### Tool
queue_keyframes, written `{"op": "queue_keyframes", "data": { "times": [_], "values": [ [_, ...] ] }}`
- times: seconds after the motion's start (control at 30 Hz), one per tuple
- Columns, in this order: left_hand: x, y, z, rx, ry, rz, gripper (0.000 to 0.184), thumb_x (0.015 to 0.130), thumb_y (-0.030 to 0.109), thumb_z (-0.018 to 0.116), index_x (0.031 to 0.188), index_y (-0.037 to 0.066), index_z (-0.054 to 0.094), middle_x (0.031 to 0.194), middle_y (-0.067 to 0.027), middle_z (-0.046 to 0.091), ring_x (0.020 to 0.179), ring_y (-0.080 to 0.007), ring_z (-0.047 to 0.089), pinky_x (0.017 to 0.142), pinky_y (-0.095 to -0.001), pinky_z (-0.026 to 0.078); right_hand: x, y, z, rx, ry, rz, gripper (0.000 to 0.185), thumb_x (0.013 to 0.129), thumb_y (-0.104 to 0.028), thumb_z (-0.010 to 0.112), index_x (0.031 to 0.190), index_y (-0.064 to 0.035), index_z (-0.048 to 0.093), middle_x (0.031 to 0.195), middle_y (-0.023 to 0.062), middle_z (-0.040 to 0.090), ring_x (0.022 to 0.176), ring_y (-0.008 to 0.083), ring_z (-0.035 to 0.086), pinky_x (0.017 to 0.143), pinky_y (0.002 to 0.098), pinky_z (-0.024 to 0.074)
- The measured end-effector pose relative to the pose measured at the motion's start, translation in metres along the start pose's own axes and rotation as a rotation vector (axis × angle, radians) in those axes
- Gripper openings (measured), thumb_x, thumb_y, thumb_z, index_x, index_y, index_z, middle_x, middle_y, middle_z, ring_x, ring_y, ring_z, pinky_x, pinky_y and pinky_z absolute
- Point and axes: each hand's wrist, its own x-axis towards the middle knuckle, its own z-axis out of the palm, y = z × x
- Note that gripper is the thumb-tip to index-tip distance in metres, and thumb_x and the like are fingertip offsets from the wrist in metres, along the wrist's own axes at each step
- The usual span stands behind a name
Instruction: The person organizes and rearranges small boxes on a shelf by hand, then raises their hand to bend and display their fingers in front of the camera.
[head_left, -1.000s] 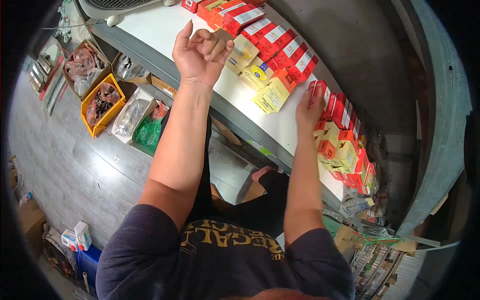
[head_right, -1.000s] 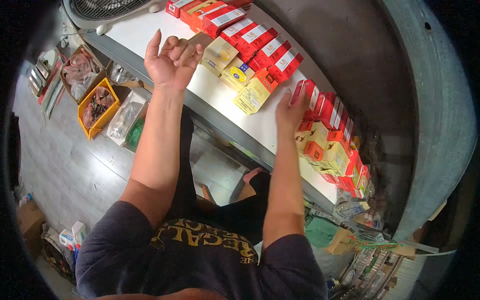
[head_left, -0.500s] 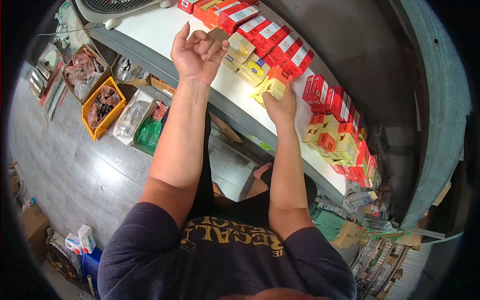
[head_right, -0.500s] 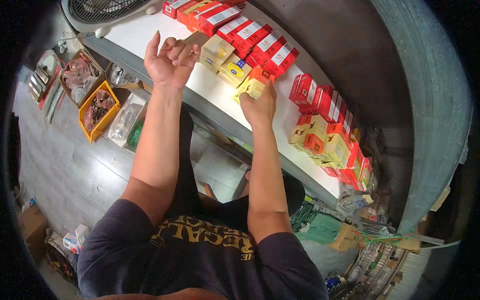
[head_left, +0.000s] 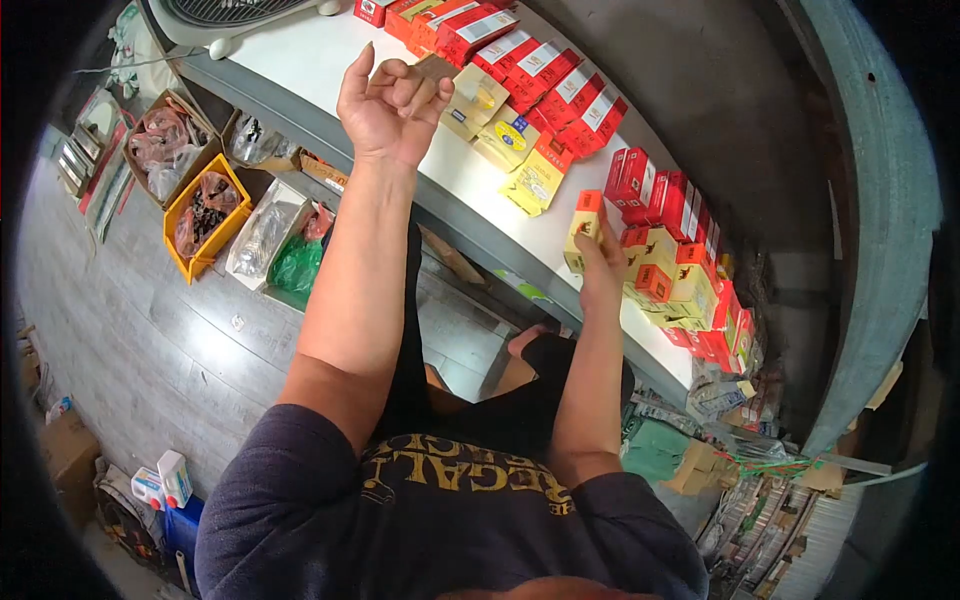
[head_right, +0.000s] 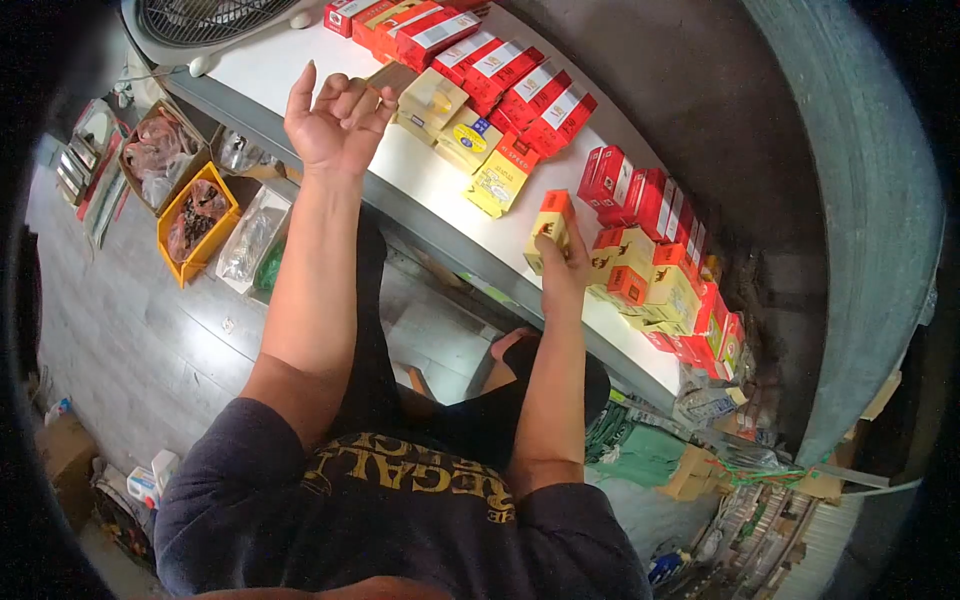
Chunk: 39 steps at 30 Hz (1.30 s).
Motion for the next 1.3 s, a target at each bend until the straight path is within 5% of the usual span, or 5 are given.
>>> {"op": "queue_keyframes", "data": {
  "times": [0.2,0.47,0.9,1.0,1.3],
  "values": [
    [-0.002,-0.01,0.001,0.02,0.006,-0.017,0.039,0.088,0.041,0.055,0.066,0.009,0.056,0.046,0.0009,0.029,0.042,-0.0135,0.028,0.078,-0.0408,0.047,0.031,0.039,-0.051,-0.996,0.212,-0.472,0.052,0.08,-0.012,0.063,0.129,0.002,0.052,0.12,0.0204,0.059,0.109,0.0311,0.059,0.095,0.0381,0.0459],
    [-0.004,-0.012,0.002,0.032,0.012,-0.027,0.039,0.088,0.04,0.056,0.066,0.008,0.056,0.046,0.0008,0.029,0.042,-0.0135,0.028,0.077,-0.0406,0.046,0.033,0.06,-0.047,-1.562,0.3,-0.707,0.054,0.086,-0.016,0.056,0.136,0.0012,0.043,0.141,0.0254,0.04,0.131,0.0406,0.038,0.107,0.0505,0.0325],
    [-0.001,-0.002,-0.001,0.012,0.005,-0.015,0.039,0.088,0.04,0.055,0.065,0.009,0.056,0.046,0.0009,0.029,0.042,-0.0133,0.028,0.076,-0.0403,0.047,0.068,0.034,-0.043,-1.382,0.132,-0.58,0.05,0.09,-0.015,0.056,0.135,0.0035,0.044,0.127,0.0239,0.055,0.121,0.0375,0.051,0.104,0.0471,0.0378],
    [0.0,-0.002,0.0,-0.013,0.023,-0.02,0.039,0.089,0.04,0.055,0.065,0.009,0.056,0.046,0.0008,0.03,0.043,-0.0132,0.029,0.076,-0.0402,0.047,0.086,0.01,-0.024,-0.567,0.056,-0.353,0.058,0.091,-0.032,0.06,0.134,0.0039,0.044,0.118,0.023,0.062,0.115,0.0361,0.056,0.101,0.0441,0.0414],
    [0.001,-0.009,0.001,-0.001,-0.008,-0.024,0.039,0.089,0.04,0.054,0.066,0.008,0.058,0.046,0.0009,0.03,0.043,-0.0131,0.03,0.076,-0.0399,0.047,0.106,-0.084,0.091,-0.893,0.166,-0.385,0.093,0.08,-0.058,0.065,0.14,0.0074,0.036,0.142,0.0275,0.039,0.131,0.0375,0.041,0.109,0.0396,0.0337]
  ]
}}
